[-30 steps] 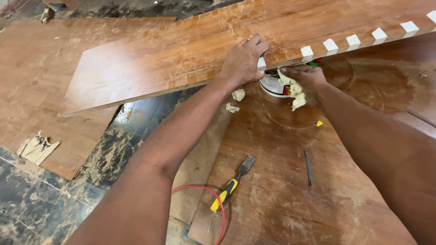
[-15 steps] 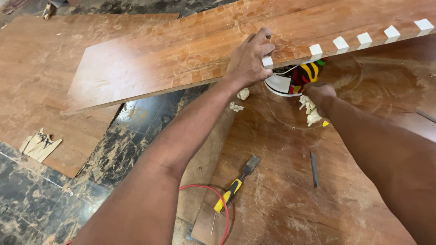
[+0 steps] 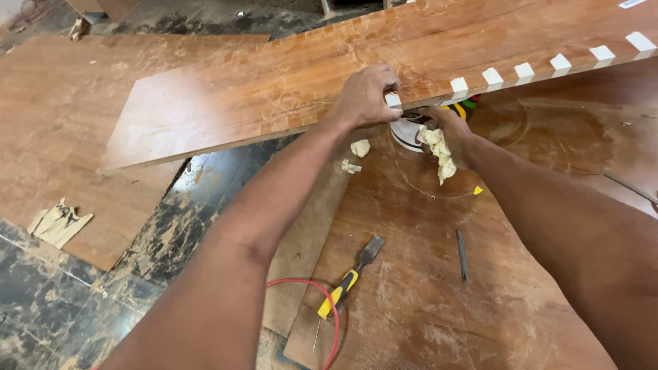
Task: The person applies putty to the edge of a wooden board by hand, smoothing it into the gaps between small white blocks. The person works along the length of the board, repeatedly pressing and smoothing the putty.
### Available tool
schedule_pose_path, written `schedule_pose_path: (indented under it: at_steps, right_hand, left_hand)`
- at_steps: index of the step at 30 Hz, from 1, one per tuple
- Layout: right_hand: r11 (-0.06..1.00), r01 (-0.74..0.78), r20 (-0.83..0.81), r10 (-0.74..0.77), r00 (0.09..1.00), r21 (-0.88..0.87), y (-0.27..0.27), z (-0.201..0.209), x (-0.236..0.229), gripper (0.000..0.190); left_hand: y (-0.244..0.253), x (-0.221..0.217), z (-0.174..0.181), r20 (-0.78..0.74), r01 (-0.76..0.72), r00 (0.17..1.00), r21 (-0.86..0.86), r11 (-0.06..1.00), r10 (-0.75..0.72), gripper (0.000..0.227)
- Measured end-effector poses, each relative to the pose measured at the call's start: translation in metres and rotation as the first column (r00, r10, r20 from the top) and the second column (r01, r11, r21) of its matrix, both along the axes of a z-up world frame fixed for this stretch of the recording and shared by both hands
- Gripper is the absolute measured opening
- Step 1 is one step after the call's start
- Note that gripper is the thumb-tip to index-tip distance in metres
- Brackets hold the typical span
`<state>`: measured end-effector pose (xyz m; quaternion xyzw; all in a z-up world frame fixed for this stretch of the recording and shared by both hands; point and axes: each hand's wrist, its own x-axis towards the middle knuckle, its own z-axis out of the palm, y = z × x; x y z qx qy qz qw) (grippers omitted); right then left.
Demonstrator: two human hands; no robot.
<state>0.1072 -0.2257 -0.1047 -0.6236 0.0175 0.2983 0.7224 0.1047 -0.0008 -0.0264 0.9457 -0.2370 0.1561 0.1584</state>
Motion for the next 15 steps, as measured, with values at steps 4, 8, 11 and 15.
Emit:
schedule_pose_path:
  at_steps: [4, 8, 11, 15]
  right_hand:
    - [0.999, 0.011, -0.02, -0.012, 1.0, -0.052, 0.0, 0.017, -0.006, 0.03]
    - [0.999, -0.044, 0.015, 0.044, 0.999, -0.013, 0.003, 0.023, -0.005, 0.028]
    - [0.998, -0.055, 0.02, 0.055, 0.998, -0.002, 0.006, 0.024, -0.002, 0.027]
    - [0.995, -0.069, -0.012, 0.07, 0.997, 0.078, 0.012, 0.029, -0.002, 0.029]
  left_hand:
    - [0.005, 0.006, 0.008, 0.022, 0.049, 0.999, -0.043, 0.998, -0.048, 0.018]
    - [0.001, 0.012, 0.02, -0.193, -0.059, 0.98, -0.043, 0.997, 0.049, 0.017]
    - [0.0, 0.017, 0.02, -0.229, -0.084, 0.969, 0.064, 0.994, 0.096, 0.007]
    - [-0.005, 0.023, -0.002, 0.038, -0.021, 0.999, 0.314, 0.949, 0.009, 0.024]
